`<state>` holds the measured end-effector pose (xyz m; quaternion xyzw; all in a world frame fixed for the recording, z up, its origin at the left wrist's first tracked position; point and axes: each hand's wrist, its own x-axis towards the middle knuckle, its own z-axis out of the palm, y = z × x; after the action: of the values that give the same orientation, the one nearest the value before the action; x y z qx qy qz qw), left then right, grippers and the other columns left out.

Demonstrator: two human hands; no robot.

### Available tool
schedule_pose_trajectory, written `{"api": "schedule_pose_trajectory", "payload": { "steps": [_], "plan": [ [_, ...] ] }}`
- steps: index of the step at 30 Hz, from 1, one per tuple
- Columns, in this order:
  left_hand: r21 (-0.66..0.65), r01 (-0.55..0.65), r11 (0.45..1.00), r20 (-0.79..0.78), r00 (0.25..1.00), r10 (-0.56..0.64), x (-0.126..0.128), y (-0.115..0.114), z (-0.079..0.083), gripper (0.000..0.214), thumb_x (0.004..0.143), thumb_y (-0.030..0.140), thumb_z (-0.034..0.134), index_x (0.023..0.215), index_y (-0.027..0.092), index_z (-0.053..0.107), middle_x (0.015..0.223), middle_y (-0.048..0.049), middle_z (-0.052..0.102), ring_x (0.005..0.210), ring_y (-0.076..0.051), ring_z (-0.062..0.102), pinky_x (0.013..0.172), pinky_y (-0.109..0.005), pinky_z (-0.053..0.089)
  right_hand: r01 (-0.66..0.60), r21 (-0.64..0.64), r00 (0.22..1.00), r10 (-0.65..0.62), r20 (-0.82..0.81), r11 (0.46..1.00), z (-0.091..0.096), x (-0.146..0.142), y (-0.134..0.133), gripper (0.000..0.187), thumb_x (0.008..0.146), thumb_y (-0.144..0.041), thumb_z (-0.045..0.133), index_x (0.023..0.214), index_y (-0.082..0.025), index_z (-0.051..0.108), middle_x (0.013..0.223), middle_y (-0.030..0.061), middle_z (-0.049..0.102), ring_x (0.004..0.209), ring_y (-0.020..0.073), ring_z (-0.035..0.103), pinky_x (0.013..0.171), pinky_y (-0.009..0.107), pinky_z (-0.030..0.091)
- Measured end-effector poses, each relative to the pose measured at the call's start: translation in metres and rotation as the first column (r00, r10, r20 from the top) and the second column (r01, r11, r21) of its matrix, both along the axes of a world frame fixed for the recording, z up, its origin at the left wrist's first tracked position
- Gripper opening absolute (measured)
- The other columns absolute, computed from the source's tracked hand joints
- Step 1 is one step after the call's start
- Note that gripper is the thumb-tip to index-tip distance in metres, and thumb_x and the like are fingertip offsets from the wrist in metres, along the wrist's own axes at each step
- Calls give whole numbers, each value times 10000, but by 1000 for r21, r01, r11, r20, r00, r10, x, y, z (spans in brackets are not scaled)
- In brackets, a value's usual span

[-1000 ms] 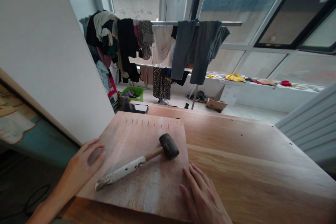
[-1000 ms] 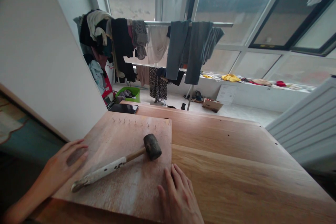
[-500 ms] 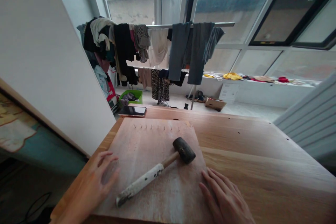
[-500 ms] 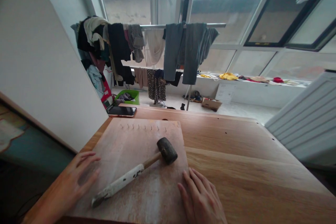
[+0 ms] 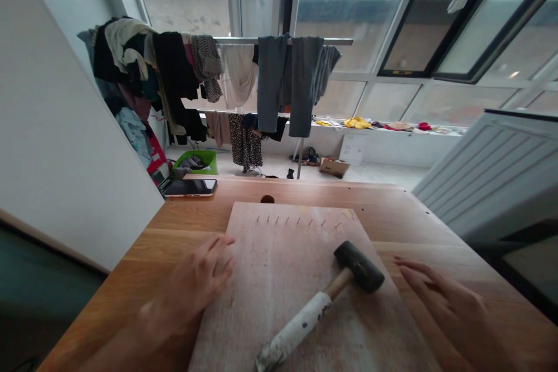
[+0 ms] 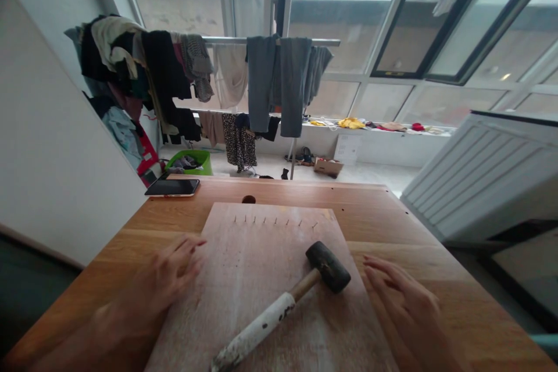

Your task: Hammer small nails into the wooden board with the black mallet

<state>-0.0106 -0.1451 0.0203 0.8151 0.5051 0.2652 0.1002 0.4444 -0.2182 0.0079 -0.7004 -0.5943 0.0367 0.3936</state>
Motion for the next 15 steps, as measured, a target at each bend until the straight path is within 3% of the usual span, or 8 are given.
{"api": "schedule_pose_trajectory", "payload": {
  "steps": [2, 4, 6, 8, 11, 15],
  "plan": [
    [-67, 54, 996, 169, 985, -42, 17, 31, 3, 257, 923, 290, 549, 1156, 215, 627, 1143, -88, 663, 1013, -228, 697, 761, -327, 619, -141, -119, 948, 100, -302, 983, 18, -14, 37, 504, 827, -664, 612, 981, -220, 794, 1098, 121, 783, 896, 303, 762, 734, 391, 650],
    [-148, 107, 983, 355, 934, -48, 37, 61, -1, 331, 872, 334, 601, 1172, 192, 604, 1207, -124, 628, 1091, -251, 667, 702, -306, 612, -265, -117, 831, 165, -532, 957, 28, -31, 74, 534, 831, -667, 636, 1063, -202, 760, 1163, 138, 750, 1047, 320, 722, 762, 388, 638],
    [-238, 103, 966, 495, 868, 29, 55, 84, -9, 398, 821, 373, 653, 1161, 177, 588, 1261, -157, 601, 1179, -282, 631, 743, -332, 616, -344, -64, 693, 207, -690, 937, 29, -45, 104, 552, 804, -690, 660, 1020, -189, 745, 1220, 157, 712, 1122, 332, 688, 768, 394, 632],
    [-325, 143, 935, 603, 793, 89, 69, 99, -19, 451, 774, 382, 698, 1152, 171, 570, 1256, -163, 610, 1140, -281, 658, 786, -363, 615, -416, -90, 626, 213, -750, 905, 22, -54, 126, 571, 776, -705, 687, 1017, -189, 734, 1224, 157, 699, 1053, 303, 711, 789, 398, 626],
    [-384, 251, 889, 683, 725, 90, 76, 108, -26, 492, 734, 357, 754, 1142, 166, 557, 1055, -98, 684, 932, -227, 726, 813, -372, 608, -476, -179, 652, 208, -730, 861, 12, -56, 142, 641, 738, -759, 687, 1004, -176, 720, 1071, 144, 731, 838, 238, 731, 777, 398, 620],
    [-332, 216, 918, 767, 628, 129, 72, 107, -14, 437, 774, 346, 745, 1115, 161, 543, 863, -12, 667, 763, -178, 732, 775, -346, 606, -442, -144, 758, 282, -589, 885, 17, -54, 151, 665, 738, -761, 671, 1036, -167, 694, 862, 97, 732, 707, 203, 688, 701, 370, 598]
  ]
}}
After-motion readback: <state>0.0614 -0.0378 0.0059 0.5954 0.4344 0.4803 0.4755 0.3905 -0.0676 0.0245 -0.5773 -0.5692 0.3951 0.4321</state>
